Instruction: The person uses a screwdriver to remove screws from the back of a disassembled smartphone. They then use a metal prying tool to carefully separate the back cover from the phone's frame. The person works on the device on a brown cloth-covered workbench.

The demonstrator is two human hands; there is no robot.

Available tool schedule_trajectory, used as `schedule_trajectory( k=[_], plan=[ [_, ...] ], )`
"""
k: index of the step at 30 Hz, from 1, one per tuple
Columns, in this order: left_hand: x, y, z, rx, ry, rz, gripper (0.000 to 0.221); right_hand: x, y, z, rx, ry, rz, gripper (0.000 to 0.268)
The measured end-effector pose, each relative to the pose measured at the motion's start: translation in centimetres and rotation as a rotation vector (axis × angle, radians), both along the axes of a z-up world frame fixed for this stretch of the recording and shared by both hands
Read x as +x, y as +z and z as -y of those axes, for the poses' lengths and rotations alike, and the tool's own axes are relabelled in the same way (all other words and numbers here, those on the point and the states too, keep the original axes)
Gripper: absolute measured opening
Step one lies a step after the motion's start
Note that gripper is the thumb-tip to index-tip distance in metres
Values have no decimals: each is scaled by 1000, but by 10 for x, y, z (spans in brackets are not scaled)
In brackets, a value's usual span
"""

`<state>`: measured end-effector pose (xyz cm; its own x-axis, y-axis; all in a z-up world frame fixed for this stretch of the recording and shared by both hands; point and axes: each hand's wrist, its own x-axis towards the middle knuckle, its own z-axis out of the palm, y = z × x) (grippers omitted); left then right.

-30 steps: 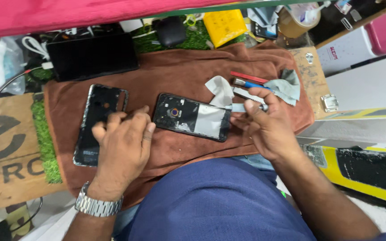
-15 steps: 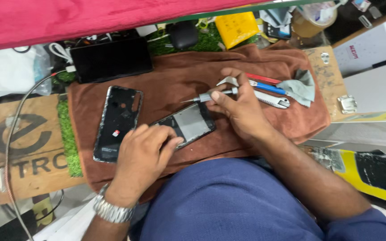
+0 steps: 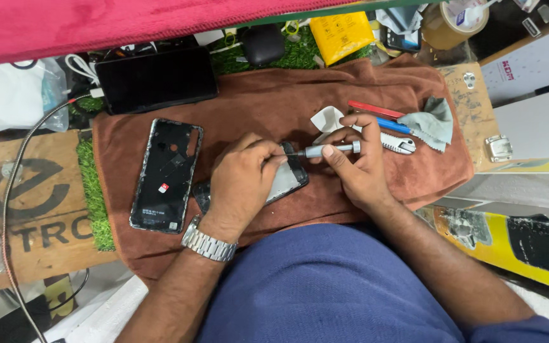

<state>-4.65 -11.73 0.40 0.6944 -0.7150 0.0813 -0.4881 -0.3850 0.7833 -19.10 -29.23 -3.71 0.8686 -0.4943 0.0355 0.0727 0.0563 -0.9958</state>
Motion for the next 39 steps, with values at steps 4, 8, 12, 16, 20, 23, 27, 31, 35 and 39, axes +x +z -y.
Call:
schedule_trajectory(
  k=[4,8,12,16,20,23,27,31,35,39],
  plan=[
    [1,-5,-2,-42,3,23,11,2,-2,1,-29,48,51,42],
    [2,-9,-3,-53,-4,53,11,2,-1,0,-36,26,24,41],
    [3,-9,-3,-36,-19,65,10,4,-3,2,-65,38,13,43],
    [2,-8,-4,-20,-11,38,9,7,3,4,-95,37,-14,52],
    [3,-9,-5,-26,9,35,11,19,17,3,-209,91,24,53],
    [4,-11,-5,19,24,51,11,27,27,-5,-377,158,25,51],
    [5,-12,-5,16,18,61,13,40,32,-11,-737,190,61,56],
    [9,-8,-5,61,-14,-19,21,42,34,-12,-761,166,51,59],
    [12,-6,-5,111,-51,-14,28,43,35,-9,-888,145,86,59],
    [12,-7,-5,125,-81,7,31,46,41,-7,-867,192,85,55]
  ],
)
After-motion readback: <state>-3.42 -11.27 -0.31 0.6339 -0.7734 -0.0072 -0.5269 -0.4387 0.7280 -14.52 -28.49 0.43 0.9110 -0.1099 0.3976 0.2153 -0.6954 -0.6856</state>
